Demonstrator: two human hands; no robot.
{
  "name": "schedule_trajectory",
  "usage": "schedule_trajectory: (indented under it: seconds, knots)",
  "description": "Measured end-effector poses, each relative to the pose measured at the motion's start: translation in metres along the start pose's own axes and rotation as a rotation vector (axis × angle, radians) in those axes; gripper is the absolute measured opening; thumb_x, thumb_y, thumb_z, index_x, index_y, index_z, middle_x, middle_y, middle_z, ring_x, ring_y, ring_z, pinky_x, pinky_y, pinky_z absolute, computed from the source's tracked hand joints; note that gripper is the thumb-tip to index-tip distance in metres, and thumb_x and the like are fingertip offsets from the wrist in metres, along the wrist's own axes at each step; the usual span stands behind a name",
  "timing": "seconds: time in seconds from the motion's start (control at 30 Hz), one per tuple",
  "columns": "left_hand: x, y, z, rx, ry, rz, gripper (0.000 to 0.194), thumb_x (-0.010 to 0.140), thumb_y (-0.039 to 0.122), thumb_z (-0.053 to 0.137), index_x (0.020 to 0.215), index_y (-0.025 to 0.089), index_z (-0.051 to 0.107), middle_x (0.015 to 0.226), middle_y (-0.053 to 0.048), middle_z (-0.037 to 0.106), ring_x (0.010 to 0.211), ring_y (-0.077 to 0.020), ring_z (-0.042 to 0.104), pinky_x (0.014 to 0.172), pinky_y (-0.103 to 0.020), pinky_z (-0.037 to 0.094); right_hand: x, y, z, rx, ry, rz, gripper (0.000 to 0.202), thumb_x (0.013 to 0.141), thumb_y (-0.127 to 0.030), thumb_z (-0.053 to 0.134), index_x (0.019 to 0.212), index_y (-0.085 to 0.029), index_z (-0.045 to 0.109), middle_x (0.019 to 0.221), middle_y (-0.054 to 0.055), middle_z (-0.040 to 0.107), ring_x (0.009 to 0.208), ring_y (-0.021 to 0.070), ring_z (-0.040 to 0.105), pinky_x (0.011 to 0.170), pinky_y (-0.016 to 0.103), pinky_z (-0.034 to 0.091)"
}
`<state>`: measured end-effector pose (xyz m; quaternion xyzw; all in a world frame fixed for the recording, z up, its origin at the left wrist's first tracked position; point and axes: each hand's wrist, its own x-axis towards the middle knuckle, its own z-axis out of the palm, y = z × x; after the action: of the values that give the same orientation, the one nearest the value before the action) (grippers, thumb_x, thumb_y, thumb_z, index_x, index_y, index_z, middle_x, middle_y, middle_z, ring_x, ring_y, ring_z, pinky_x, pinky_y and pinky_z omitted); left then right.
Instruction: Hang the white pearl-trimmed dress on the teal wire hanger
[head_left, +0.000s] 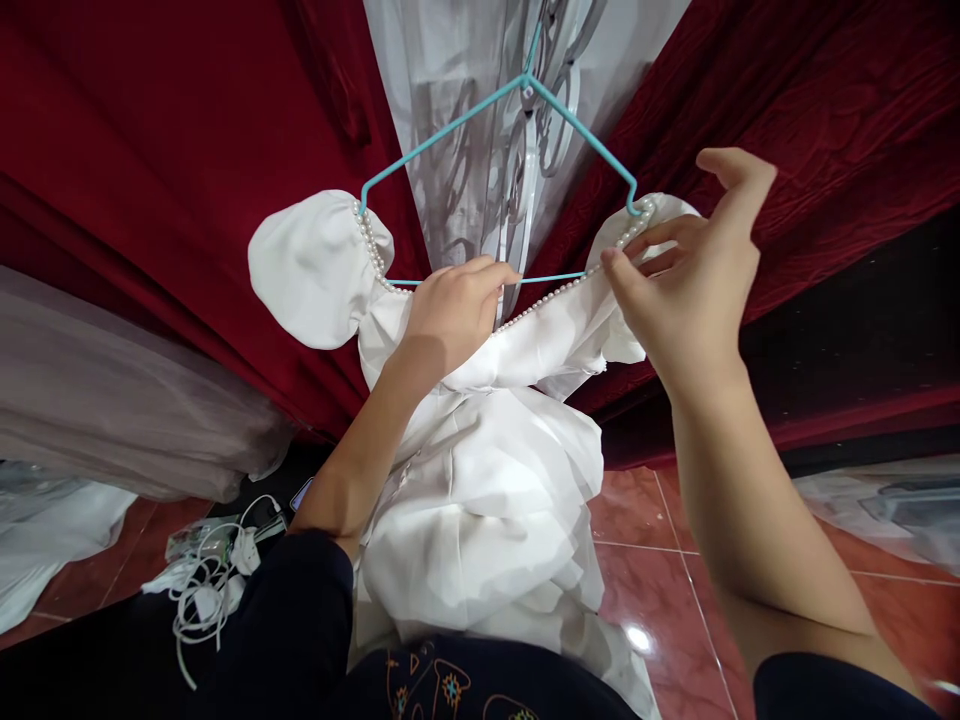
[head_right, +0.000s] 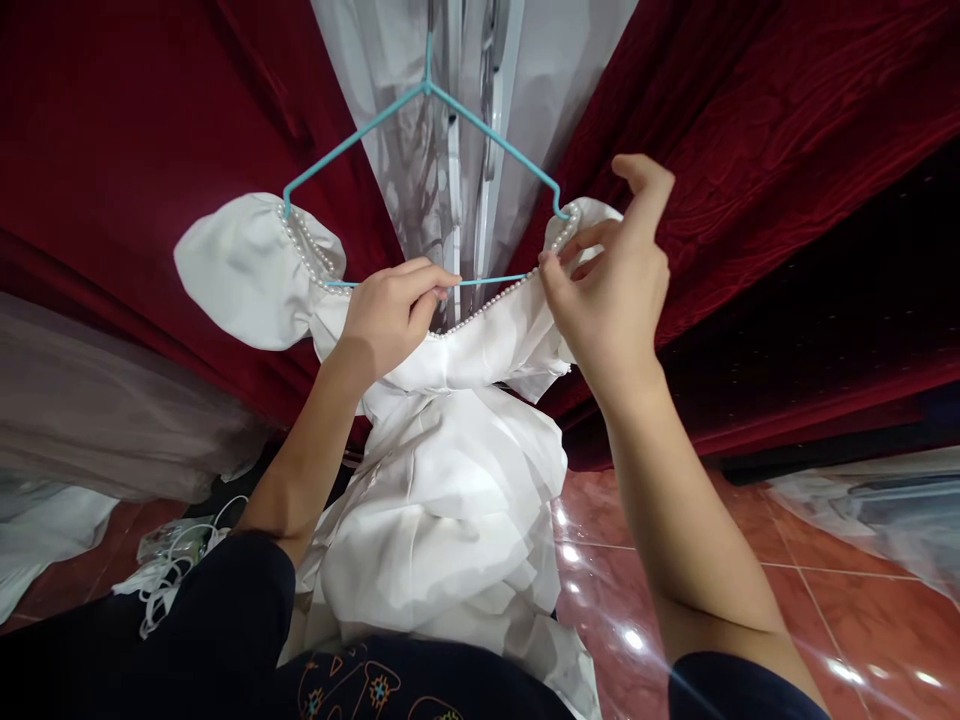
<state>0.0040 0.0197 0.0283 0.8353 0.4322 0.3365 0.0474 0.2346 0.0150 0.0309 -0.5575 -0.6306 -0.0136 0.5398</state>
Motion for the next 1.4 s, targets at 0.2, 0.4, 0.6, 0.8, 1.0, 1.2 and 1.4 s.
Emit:
schedule_trajectory:
  seconds: [0.2,0.4,0.6,0.8,1.0,1.2,1.4]
  knots:
    - [-0.002,0.013,0.004,-0.002,0.022,-0.02,0.04,0.096,0.004,0.044,0.11,0.022,0.077,0.106,-0.002,0.077,0.093,-0.0208,0.072,0.079,-0.032,0.05,0.003,-0.008,0.007,0.223,0.164,-0.222,0.06,0.071,-0.003,0.057,0.127,-0.023,0.048,0.135,0.008,0.058,0.067,0.0051,0.057,0.055,0.025,0.042]
    - [-0.002,0.008,0.006,-0.068,0.015,0.025,0.037,0.097,0.002,0.044,0.108,0.02,0.075,0.106,-0.002,0.077,0.093,-0.0194,0.072,0.087,-0.034,0.05,0.004,-0.021,0.001,0.208,0.131,-0.245,0.038,0.079,-0.021,0.069,0.115,-0.024,0.056,0.098,0.003,0.063,0.082,0.0143,0.062,0.069,0.029,0.052]
    - [-0.004,-0.006,0.004,-0.071,0.067,0.131,0.035,0.097,0.002,0.046,0.108,0.02,0.074,0.108,-0.001,0.078,0.099,-0.0198,0.071,0.102,-0.04,0.047,-0.024,-0.022,0.028,0.066,-0.254,-0.536,0.029,0.096,-0.03,0.058,0.124,-0.021,0.061,0.117,0.01,0.072,0.105,0.0245,0.067,0.089,0.043,0.054]
    - [-0.024,-0.019,-0.002,0.017,0.569,0.193,0.03,0.105,0.017,0.048,0.118,0.029,0.073,0.129,-0.005,0.068,0.13,-0.0253,0.059,0.119,-0.048,0.043,-0.044,0.0,0.064,0.01,-0.085,-0.488,0.035,0.099,-0.027,0.054,0.134,-0.024,0.055,0.112,0.007,0.074,0.092,0.0225,0.065,0.09,0.044,0.048]
    - [-0.018,-0.059,-0.041,0.243,0.775,0.019,0.042,0.097,0.039,0.074,0.133,0.021,0.066,0.134,-0.007,0.067,0.13,-0.0261,0.061,0.119,-0.05,0.046,-0.047,0.0,0.069,0.02,-0.022,-0.486,0.034,0.099,-0.022,0.051,0.132,-0.026,0.061,0.102,0.004,0.074,0.088,0.0209,0.061,0.088,0.042,0.045]
    - [-0.006,-0.087,-0.085,-0.039,0.661,-0.098,0.023,0.106,0.017,0.057,0.103,0.021,0.079,0.1,0.003,0.081,0.1,-0.0182,0.077,0.091,-0.045,0.059,-0.043,0.001,0.066,0.006,-0.043,-0.473,0.026,0.1,-0.024,0.05,0.116,-0.024,0.071,0.092,0.004,0.071,0.087,0.0204,0.059,0.09,0.041,0.042]
    - [-0.043,-0.119,-0.101,-0.072,0.627,-0.367,0.025,0.104,0.029,0.062,0.106,0.01,0.078,0.095,-0.005,0.08,0.101,-0.0217,0.077,0.087,-0.046,0.056,-0.044,-0.01,0.061,0.03,-0.115,-0.453,0.026,0.1,-0.03,0.053,0.118,-0.022,0.069,0.093,0.006,0.069,0.09,0.0219,0.059,0.09,0.041,0.042]
